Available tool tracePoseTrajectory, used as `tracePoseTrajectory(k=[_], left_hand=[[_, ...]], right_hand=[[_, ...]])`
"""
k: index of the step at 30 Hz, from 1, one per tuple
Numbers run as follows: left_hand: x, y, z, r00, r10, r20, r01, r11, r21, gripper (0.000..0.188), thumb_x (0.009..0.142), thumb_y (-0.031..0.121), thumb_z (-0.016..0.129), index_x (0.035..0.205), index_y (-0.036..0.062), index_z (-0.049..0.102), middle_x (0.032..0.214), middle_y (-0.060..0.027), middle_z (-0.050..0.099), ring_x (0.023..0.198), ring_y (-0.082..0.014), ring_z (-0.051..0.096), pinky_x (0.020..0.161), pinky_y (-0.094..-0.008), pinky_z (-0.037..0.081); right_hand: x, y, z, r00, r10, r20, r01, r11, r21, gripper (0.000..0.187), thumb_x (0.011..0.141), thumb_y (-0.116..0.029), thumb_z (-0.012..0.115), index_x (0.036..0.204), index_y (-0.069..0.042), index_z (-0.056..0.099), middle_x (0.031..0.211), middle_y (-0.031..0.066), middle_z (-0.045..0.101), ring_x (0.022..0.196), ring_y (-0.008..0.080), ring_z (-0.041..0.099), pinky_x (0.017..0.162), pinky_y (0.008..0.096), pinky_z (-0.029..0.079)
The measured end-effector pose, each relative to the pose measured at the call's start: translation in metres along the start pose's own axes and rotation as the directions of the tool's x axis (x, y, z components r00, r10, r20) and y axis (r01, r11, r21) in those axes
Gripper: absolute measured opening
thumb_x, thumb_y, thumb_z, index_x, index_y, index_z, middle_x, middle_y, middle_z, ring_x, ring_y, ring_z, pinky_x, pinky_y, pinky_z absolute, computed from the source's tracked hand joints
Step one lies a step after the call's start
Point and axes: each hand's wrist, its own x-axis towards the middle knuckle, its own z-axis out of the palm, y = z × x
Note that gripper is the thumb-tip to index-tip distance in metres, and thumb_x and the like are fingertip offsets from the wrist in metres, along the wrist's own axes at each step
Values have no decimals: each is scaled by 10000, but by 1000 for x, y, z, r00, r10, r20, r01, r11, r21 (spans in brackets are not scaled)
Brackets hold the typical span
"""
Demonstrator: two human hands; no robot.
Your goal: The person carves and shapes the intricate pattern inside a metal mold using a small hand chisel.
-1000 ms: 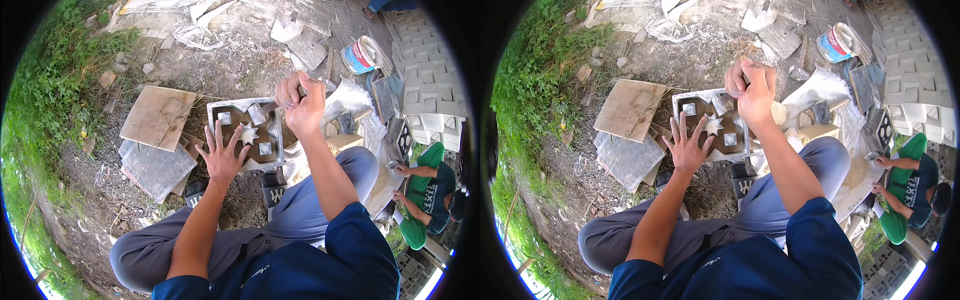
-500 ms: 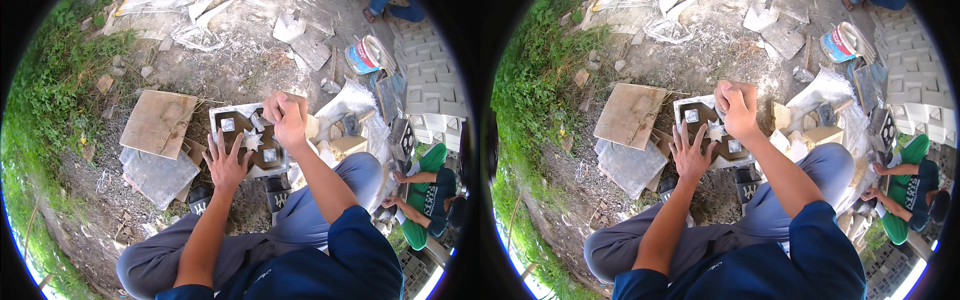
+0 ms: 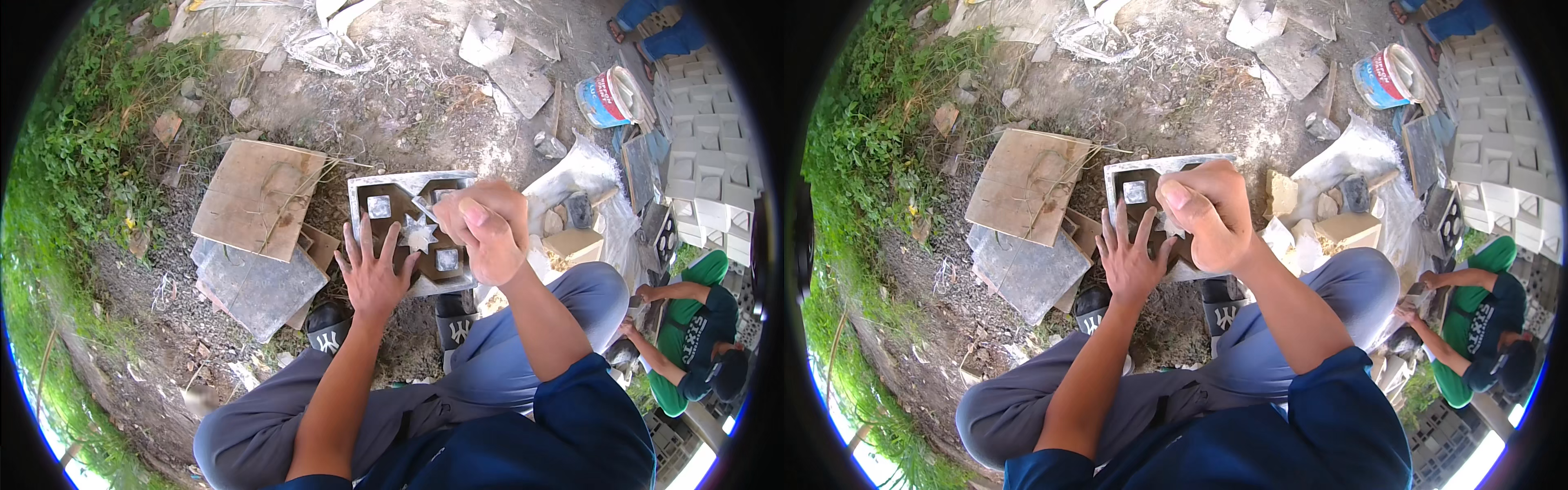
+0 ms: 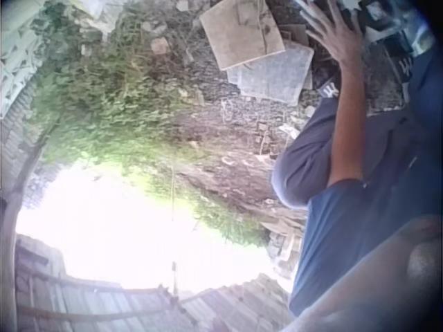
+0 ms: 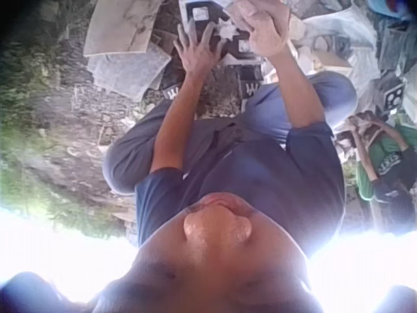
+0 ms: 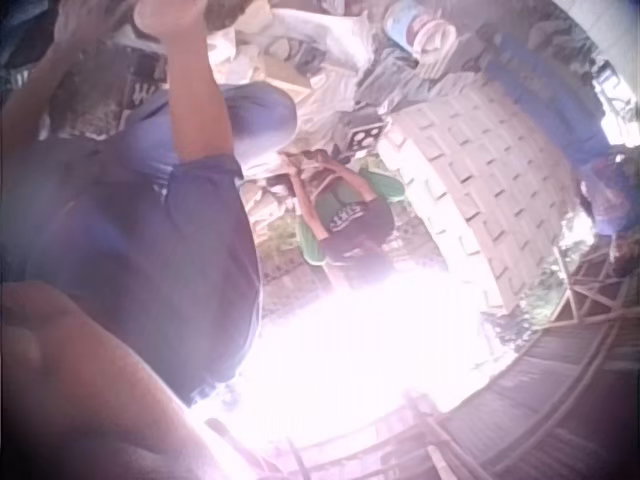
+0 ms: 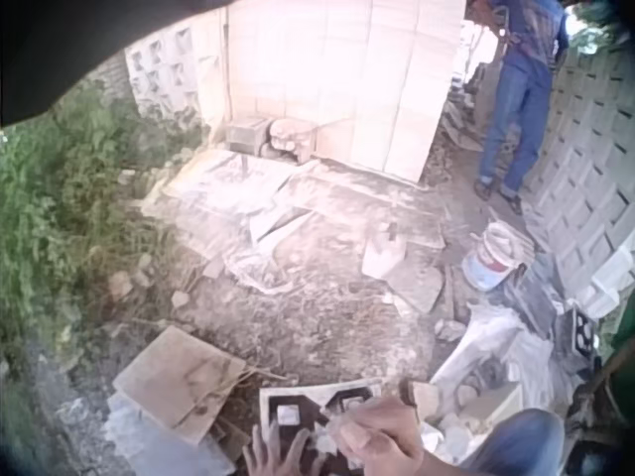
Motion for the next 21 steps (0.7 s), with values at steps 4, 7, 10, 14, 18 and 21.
tracePoseTrajectory(k=[4, 7, 10, 14, 18, 21], left_hand=[[-1, -3, -4, 1000, -10, 18, 10, 1000, 1, 650, 882, 552, 745, 1454, 279, 600, 1661, -161, 327, 1520, -511, 279, 1075, -752, 383], [2, -2, -2, 1000, 2, 4, -2, 1000, -4, 645, 880, 552, 748, 1446, 276, 608, 1660, -160, 330, 1512, -512, 294, 1083, -735, 389], [1, -1, -1, 1000, -15, 14, 15, 999, -42, 631, 882, 543, 749, 1436, 271, 616, 1653, -162, 339, 1506, -514, 305, 1092, -718, 393], [2, -4, -1, 1000, -24, 15, 25, 999, -40, 628, 881, 540, 753, 1431, 268, 621, 1645, -166, 350, 1495, -516, 322, 1091, -710, 400], [2, -6, 0, 1000, 0, -18, -1, 999, -45, 630, 872, 540, 761, 1425, 269, 626, 1635, -168, 367, 1471, -523, 355, 1076, -705, 413], [4, -3, 3, 1000, -2, 6, 3, 997, -74, 625, 896, 566, 723, 1444, 287, 613, 1639, -171, 368, 1468, -533, 355, 1067, -732, 402]], right_hand=[[2, -22, 9, 995, -94, -23, 96, 986, 134, 546, 1016, -302, 515, 555, -66, 340, 474, 28, 312, 420, 163, 278, 459, 344, 237], [9, -13, 1, 994, -108, 14, 102, 967, 236, 551, 1044, -333, 504, 582, -73, 353, 474, 27, 318, 422, 162, 273, 460, 344, 238], [15, 9, 2, 995, -103, -16, 104, 971, 217, 543, 1062, -336, 482, 604, -74, 356, 477, 28, 332, 422, 162, 262, 461, 347, 236], [14, 6, 7, 994, -103, -43, 111, 965, 238, 521, 1012, -225, 523, 560, -24, 359, 508, 25, 354, 443, 133, 296, 452, 324, 218], [15, 15, 4, 997, -75, -17, 76, 989, 130, 555, 1068, -343, 488, 597, -80, 358, 497, 38, 350, 445, 151, 268, 464, 344, 228], [7, 36, 4, 996, 18, -82, -8, 992, 124, 571, 1059, -360, 497, 585, -73, 362, 487, 32, 344, 438, 165, 265, 472, 347, 222]])
